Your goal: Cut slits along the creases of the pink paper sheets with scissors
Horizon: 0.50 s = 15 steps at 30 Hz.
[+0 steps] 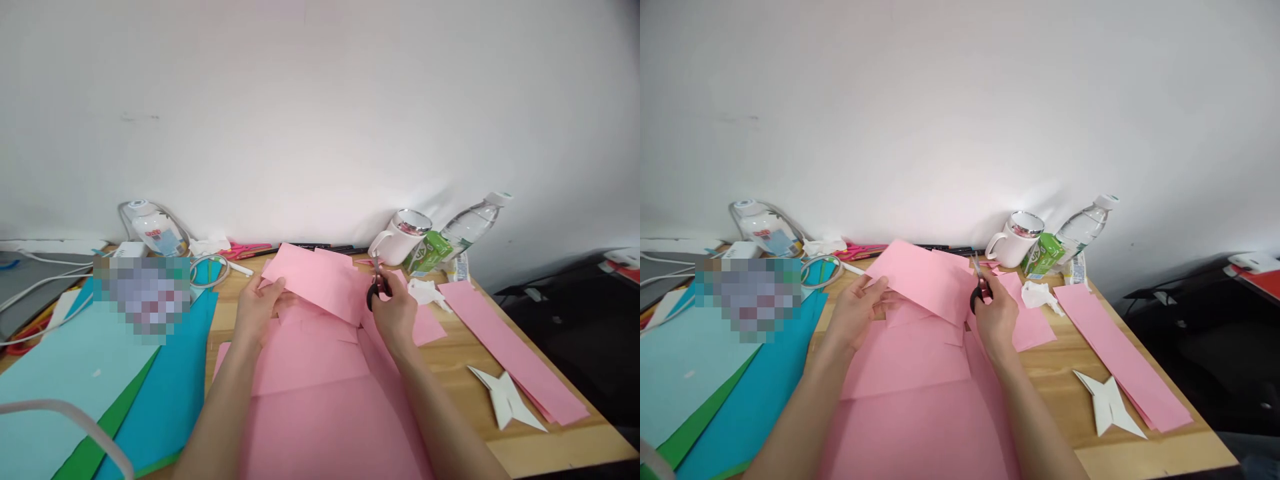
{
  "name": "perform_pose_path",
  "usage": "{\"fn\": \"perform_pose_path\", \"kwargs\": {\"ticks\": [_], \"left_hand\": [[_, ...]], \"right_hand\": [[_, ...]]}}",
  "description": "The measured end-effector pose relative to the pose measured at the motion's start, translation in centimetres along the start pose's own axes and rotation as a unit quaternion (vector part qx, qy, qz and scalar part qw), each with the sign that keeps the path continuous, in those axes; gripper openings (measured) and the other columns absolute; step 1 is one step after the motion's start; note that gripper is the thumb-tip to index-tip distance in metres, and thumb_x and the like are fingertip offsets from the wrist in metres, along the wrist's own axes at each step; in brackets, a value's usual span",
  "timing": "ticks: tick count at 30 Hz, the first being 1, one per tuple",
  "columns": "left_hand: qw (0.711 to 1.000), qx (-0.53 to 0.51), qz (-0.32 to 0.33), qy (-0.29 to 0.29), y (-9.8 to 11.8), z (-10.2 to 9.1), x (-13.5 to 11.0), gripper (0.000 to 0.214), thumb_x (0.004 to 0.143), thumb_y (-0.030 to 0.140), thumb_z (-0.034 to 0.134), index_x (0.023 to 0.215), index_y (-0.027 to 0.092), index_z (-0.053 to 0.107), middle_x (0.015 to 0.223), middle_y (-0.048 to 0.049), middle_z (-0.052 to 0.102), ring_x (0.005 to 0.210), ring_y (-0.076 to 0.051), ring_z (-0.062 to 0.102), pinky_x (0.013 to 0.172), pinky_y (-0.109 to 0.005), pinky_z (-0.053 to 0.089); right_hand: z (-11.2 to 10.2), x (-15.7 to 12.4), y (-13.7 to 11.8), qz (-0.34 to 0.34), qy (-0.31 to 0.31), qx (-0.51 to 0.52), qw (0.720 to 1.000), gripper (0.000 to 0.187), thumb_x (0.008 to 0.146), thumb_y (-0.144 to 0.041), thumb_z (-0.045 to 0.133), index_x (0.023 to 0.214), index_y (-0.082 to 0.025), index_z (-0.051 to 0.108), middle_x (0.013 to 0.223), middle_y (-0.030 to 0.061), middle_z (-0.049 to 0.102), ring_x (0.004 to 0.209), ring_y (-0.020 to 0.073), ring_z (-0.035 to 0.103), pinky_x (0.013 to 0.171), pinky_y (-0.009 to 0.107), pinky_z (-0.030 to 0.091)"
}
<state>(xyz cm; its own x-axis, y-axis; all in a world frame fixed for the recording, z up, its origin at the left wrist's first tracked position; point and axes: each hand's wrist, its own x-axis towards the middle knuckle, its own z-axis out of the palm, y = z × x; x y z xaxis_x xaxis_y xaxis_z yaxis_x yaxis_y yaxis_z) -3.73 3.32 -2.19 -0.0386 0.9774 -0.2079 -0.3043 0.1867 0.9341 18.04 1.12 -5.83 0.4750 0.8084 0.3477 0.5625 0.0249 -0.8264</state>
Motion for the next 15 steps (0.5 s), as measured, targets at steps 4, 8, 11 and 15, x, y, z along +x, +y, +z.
{"fn": "perform_pose_path", "kwargs": {"ticks": [4,8,11,15], "left_hand": [[0.999,0.032,-0.01,0.038,-0.7,0.1,0.2,0.036,0.072,0.011,0.063,0.107,0.013,0.052,0.069,-0.0038,0.068,0.058,-0.018,0.068,0.061,-0.032,0.058],[0.993,0.088,0.012,0.075,-1.2,0.0,0.3,0.05,0.071,0.013,0.062,0.118,0.011,0.045,0.047,0.0017,0.061,0.035,-0.019,0.059,0.035,-0.027,0.049],[0.991,0.098,0.035,0.081,-1.2,-0.2,0.4,0.045,0.073,0.019,0.06,0.115,0.011,0.047,0.042,0.0035,0.058,0.027,-0.017,0.053,0.027,-0.022,0.039],[0.991,0.062,0.064,0.099,-0.5,-0.2,0.4,0.035,0.076,0.025,0.056,0.109,0.014,0.049,0.046,0.0036,0.06,0.032,-0.014,0.056,0.031,-0.018,0.038]], "right_hand": [[0.2,0.0,-0.3,-0.058,0.023,-0.001,0.998,0.033,0.079,-0.023,0.052,0.111,-0.016,0.055,0.1,0.0116,0.061,0.092,0.024,0.055,0.084,0.038,0.039],[0.2,-1.1,-2.3,-0.138,-0.13,0.025,0.982,0.02,0.073,-0.022,0.062,0.093,-0.019,0.06,0.09,0.0062,0.065,0.084,0.0211,0.059,0.078,0.032,0.044],[-0.1,-2.6,-4.4,-0.213,-0.376,0.033,0.901,0.023,0.066,-0.018,0.07,0.087,-0.02,0.062,0.083,0.0004,0.066,0.073,0.0163,0.059,0.068,0.025,0.045],[-0.2,-4.3,-6.2,-0.301,-0.512,-0.039,0.804,0.034,0.061,-0.015,0.075,0.089,-0.017,0.056,0.092,0.0047,0.06,0.086,0.0199,0.053,0.07,0.027,0.042]]}}
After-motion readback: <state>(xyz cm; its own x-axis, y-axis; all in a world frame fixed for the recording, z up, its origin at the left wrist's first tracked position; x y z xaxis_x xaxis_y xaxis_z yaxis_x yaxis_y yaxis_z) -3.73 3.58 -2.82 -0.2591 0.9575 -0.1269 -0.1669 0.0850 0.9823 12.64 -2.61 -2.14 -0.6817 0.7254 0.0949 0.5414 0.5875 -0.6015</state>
